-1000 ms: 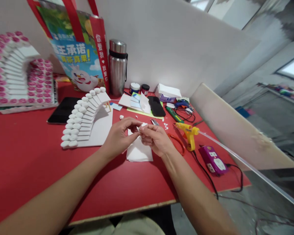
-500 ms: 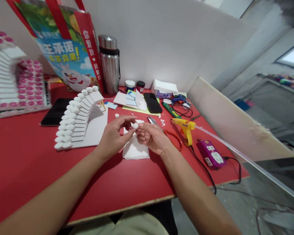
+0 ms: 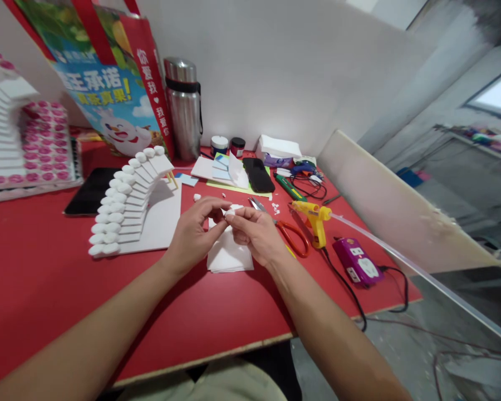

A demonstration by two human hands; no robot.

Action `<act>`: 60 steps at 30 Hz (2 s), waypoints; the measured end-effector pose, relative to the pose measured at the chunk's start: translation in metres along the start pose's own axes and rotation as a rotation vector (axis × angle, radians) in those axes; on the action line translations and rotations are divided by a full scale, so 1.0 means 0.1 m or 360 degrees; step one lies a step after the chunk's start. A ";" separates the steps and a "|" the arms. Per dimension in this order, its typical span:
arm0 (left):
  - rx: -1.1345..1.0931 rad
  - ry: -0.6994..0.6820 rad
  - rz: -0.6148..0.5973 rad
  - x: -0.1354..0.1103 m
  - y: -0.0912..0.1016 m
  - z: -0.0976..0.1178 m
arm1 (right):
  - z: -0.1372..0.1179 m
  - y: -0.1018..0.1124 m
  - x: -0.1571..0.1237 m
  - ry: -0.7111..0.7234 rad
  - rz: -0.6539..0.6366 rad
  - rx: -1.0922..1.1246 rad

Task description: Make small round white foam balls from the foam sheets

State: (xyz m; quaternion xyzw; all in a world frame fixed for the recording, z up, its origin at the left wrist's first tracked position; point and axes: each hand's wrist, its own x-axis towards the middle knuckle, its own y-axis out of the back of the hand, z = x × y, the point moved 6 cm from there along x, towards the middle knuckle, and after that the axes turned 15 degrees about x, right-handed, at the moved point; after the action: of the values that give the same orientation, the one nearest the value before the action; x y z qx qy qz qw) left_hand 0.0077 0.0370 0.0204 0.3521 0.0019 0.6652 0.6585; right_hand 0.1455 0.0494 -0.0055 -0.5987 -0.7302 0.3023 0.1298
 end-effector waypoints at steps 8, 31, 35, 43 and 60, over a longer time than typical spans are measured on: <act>-0.0065 0.0022 0.0021 0.00 0.01 -0.05 | -0.03 0.01 -0.03 -0.0078 -0.0050 0.0020; 0.0036 -0.0098 -0.0123 0.01 -0.04 0.01 | 0.06 0.05 -0.02 -0.0274 0.0080 0.0084; -0.0103 0.0010 -0.0114 0.01 -0.05 -0.08 | 0.00 0.08 -0.02 -0.0207 0.0082 -0.0053; -0.0342 0.0223 -0.0079 0.02 -0.05 -0.15 | -0.19 0.11 -0.02 0.0407 0.0074 -0.0436; -0.0837 0.0793 -0.0253 -0.05 -0.18 -0.28 | -0.26 0.10 -0.07 0.0632 0.0151 -0.0890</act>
State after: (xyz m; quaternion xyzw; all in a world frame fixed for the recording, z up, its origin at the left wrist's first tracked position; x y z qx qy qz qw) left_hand 0.0100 0.0484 -0.0116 -0.0031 0.0183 0.6551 0.7553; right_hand 0.1697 0.0507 0.0105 -0.6915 -0.7167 -0.0262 0.0859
